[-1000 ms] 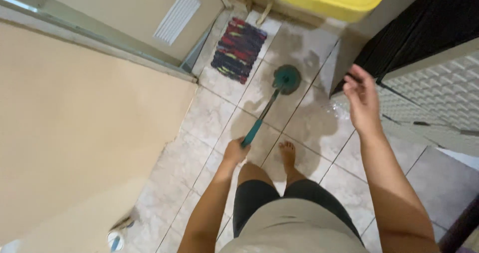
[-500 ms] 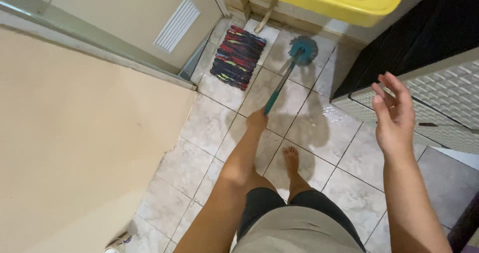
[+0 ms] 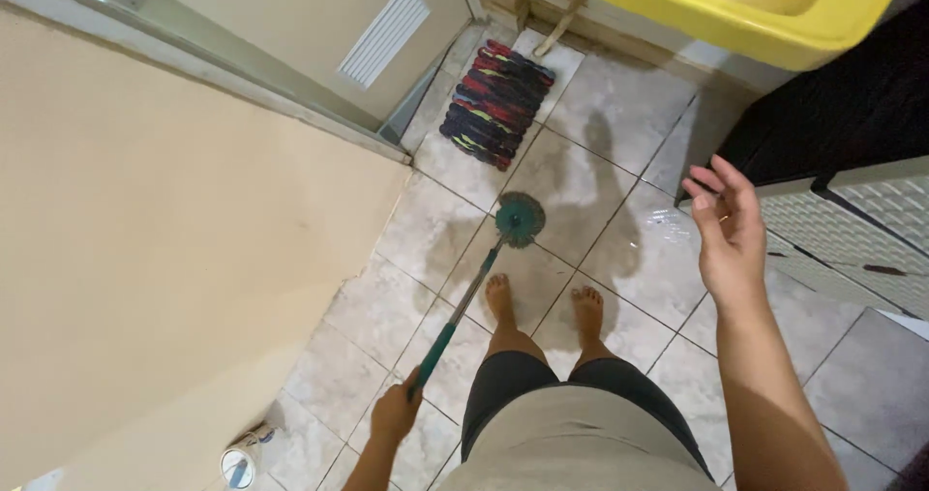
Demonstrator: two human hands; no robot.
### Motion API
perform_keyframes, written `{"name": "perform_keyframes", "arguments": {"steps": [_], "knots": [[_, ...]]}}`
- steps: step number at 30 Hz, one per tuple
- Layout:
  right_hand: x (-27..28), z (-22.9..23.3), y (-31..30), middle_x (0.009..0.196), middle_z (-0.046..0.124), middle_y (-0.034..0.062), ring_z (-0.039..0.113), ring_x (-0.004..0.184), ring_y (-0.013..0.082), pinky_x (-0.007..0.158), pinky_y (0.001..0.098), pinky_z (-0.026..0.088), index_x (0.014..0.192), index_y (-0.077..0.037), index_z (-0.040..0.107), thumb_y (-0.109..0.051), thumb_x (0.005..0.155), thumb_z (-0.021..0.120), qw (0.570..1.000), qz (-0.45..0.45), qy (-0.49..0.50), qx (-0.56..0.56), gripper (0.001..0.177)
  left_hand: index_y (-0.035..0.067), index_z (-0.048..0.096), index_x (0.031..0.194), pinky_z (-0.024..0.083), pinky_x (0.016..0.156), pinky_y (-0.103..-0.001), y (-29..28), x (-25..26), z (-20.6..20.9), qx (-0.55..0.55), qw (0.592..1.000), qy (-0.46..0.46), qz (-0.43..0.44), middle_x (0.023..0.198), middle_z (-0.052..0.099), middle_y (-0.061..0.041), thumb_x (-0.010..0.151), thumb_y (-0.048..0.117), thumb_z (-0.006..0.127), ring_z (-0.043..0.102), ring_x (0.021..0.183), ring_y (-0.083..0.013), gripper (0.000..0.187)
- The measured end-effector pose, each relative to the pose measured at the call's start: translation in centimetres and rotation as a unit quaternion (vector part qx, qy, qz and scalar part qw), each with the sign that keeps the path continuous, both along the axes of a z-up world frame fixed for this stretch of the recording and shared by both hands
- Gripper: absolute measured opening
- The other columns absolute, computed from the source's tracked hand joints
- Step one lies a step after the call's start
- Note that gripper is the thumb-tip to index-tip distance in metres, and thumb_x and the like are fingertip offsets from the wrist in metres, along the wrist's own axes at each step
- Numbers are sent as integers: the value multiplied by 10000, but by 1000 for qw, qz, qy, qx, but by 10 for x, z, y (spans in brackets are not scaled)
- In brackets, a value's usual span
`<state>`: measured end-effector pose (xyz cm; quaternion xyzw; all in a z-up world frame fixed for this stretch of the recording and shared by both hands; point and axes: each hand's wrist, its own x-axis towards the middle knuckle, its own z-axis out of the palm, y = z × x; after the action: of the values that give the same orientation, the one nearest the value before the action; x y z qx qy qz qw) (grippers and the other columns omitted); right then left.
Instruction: The person mops tiled floors in a bedroom and adjacent hallway using a spin mop. They move the mop back and forth across the floor, working around furniture and along walls.
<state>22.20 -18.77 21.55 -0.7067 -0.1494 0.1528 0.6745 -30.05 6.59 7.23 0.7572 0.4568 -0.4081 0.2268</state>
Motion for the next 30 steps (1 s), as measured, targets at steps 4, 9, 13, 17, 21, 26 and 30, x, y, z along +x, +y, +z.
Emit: {"name": "perform_keyframes", "arguments": {"steps": [4,9,13,17,21,26,30], "knots": [[1,-13,2,1430,524,229,578,1297,331,1173,404,416,1523,-57,397,-186,1112,519,999,12,-25,17,448,381,354,1573,551,723,-535,-7,33,-25,1,998,-52,-19,945,658,-133,1016,396,442,690,863,-387,564],[-10,12,8,1423,537,225,590,1305,353,1179,428,439,1508,-59,413,-161,1130,505,999,-16,-28,-11,402,334,417,1520,551,766,-583,39,165,-75,25,986,-137,-96,964,686,-185,1001,437,438,692,896,-447,530],[-20,21,6,1390,515,276,512,1364,326,1217,489,459,1515,-2,382,-50,1142,479,996,-34,-78,-5,388,231,512,1416,543,674,-484,45,325,-97,-3,987,-149,-60,994,704,-175,982,173,383,690,849,-386,456],[-44,13,-8,1356,552,296,547,1359,332,1171,494,519,1527,-19,392,127,1140,524,990,-95,-99,-43,434,48,598,1171,594,659,-430,43,447,-101,-13,982,-183,-52,877,707,-130,1017,82,450,708,734,-292,216],[-84,20,-16,1372,490,337,542,1372,415,1185,514,514,1547,72,390,133,1201,489,981,-127,-124,-78,366,135,343,1601,594,716,-416,69,490,-112,-45,990,-119,-61,1193,699,-103,1009,105,444,711,983,-302,601],[-140,41,-4,1431,445,412,527,1317,508,1192,564,436,1583,105,320,88,1230,383,975,-154,-100,-123,359,180,280,1635,551,932,-471,103,429,-163,-14,984,-108,-143,1389,621,-135,1032,207,333,640,1205,-338,607],[-163,15,-13,1442,386,416,476,1355,526,1136,653,491,1585,153,303,108,1237,378,972,-132,-171,-90,359,70,541,1341,577,836,-473,116,340,-154,-5,982,-136,-135,1170,713,-176,1065,192,408,716,1031,-344,330]]}}
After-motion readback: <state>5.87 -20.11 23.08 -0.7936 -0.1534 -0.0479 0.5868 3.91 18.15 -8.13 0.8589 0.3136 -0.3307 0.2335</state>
